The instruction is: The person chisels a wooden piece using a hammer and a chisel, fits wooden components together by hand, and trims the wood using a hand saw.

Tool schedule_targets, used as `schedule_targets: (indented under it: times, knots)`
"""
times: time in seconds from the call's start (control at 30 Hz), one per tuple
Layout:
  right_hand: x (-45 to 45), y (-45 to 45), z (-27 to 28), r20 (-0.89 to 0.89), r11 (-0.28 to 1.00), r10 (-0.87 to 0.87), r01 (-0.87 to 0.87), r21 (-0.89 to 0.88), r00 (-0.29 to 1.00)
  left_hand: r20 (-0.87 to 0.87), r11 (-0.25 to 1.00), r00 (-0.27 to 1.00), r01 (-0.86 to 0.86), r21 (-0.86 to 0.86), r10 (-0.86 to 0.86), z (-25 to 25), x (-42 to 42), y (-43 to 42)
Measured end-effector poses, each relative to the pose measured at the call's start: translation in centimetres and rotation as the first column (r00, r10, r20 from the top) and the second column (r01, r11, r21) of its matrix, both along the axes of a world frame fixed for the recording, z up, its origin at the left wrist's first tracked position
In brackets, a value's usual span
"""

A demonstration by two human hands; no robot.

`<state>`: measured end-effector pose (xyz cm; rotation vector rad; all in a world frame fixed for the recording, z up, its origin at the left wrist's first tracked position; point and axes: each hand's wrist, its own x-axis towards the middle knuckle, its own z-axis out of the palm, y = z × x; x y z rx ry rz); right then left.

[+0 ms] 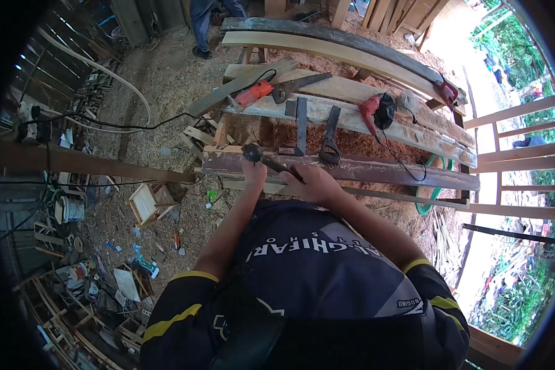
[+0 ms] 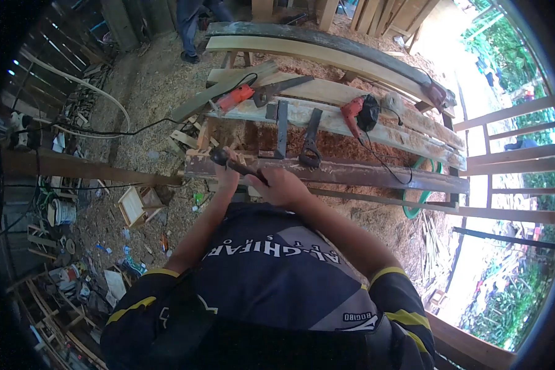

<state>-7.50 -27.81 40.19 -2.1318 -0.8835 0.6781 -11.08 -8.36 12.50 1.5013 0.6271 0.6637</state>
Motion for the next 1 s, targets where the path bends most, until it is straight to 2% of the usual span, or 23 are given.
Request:
schedule_targets:
  times: [0.07, 0.13, 0.23, 0.27, 0.33, 0.37, 0.47, 0.5, 0.57, 0.6, 0.67, 0.73, 0.8, 0.87, 0.9, 0.97, 1.0]
  knots:
    - [0.4, 0.2, 0.2, -0.042, 0.999, -0.005, 0.003, -0.053, 0.999, -0.063, 1.000, 0.998, 0.009, 0.021, -0.008, 2.1, -0.6, 0.0]
    - [0.6, 0.5, 1.1, -0.046, 0.999, -0.015, 0.017, 0.035, 0.999, -0.049, 0.994, 0.999, -0.013, 0.112, 0.019, 2.5, -0.8, 0.6]
    - [0.9, 0.6, 2.9, -0.094, 0.996, -0.044, 0.051, 0.078, 0.995, -0.067, 0.979, 0.997, 0.013, -0.205, -0.027, 6.1, -1.3, 0.3]
    - [0.9, 0.5, 3.1, -0.115, 0.995, -0.053, 0.063, 0.079, 0.992, -0.049, 0.986, 0.999, 0.007, -0.164, -0.015, 6.9, -1.2, 0.0]
    - [1.0, 0.0, 2.3, -0.044, 0.990, -0.033, 0.038, 0.135, 0.999, -0.007, 0.997, 1.000, -0.018, -0.079, 0.017, 7.5, -1.1, -0.2]
    - [1.1, 0.0, 1.8, -0.006, 0.986, -0.017, 0.018, 0.166, 1.000, 0.007, 1.000, 1.000, -0.006, -0.020, 0.006, 6.1, -1.0, 0.3]
    - [0.9, -0.8, 0.4, 0.040, 0.999, 0.033, -0.033, -0.021, 0.999, 0.053, 0.986, 0.999, -0.009, 0.164, 0.000, -2.8, -0.4, 2.3]
    - [0.9, -0.9, 0.2, 0.023, 0.999, 0.026, -0.025, -0.027, 0.999, 0.072, 0.974, 0.997, -0.026, 0.225, 0.010, -3.3, -0.1, 2.3]
    - [0.9, -0.8, 0.0, -0.008, 0.999, 0.013, -0.014, -0.041, 1.000, 0.068, 0.979, 0.997, 0.017, 0.204, -0.032, -4.4, -0.2, 2.4]
    - [0.7, -0.5, 0.4, -0.026, 0.999, -0.009, 0.010, 0.036, 1.000, 0.046, 0.990, 0.996, 0.076, 0.122, -0.082, -1.3, -0.7, 2.1]
    - [0.0, 0.1, 1.6, -0.071, 0.980, -0.050, 0.063, 0.188, 0.996, 0.035, 0.994, 0.993, 0.107, 0.032, -0.108, 0.6, -1.1, 1.4]
    - [0.0, 0.2, 1.1, -0.070, 0.980, -0.014, 0.027, 0.198, 0.997, 0.059, 0.998, 0.997, 0.058, 0.021, -0.059, 0.9, -0.4, 1.1]
    - [0.3, 0.2, -0.5, -0.038, 0.989, 0.009, -0.003, 0.146, 0.999, 0.177, 0.998, 0.983, 0.055, -0.013, -0.052, 1.5, 0.2, 0.7]
    - [0.6, 0.1, -2.9, 0.016, 0.999, 0.019, -0.019, 0.029, 1.000, 0.150, 0.998, 0.988, 0.051, -0.039, -0.045, 2.2, 0.0, 0.6]
    - [0.6, 0.2, -2.7, 0.018, 0.998, 0.017, -0.018, 0.063, 1.000, 0.067, 0.998, 0.997, 0.047, -0.048, -0.043, 2.3, -0.1, 0.7]
    - [0.5, 0.3, -2.1, 0.021, 0.992, 0.016, -0.018, 0.127, 1.000, 0.024, 0.999, 1.000, 0.000, -0.049, 0.002, 2.3, 0.1, 0.9]
    - [0.3, 0.3, -1.7, 0.010, 0.992, 0.017, -0.018, 0.124, 1.000, 0.059, 0.998, 0.998, -0.036, -0.043, 0.038, 1.5, 0.3, 0.9]
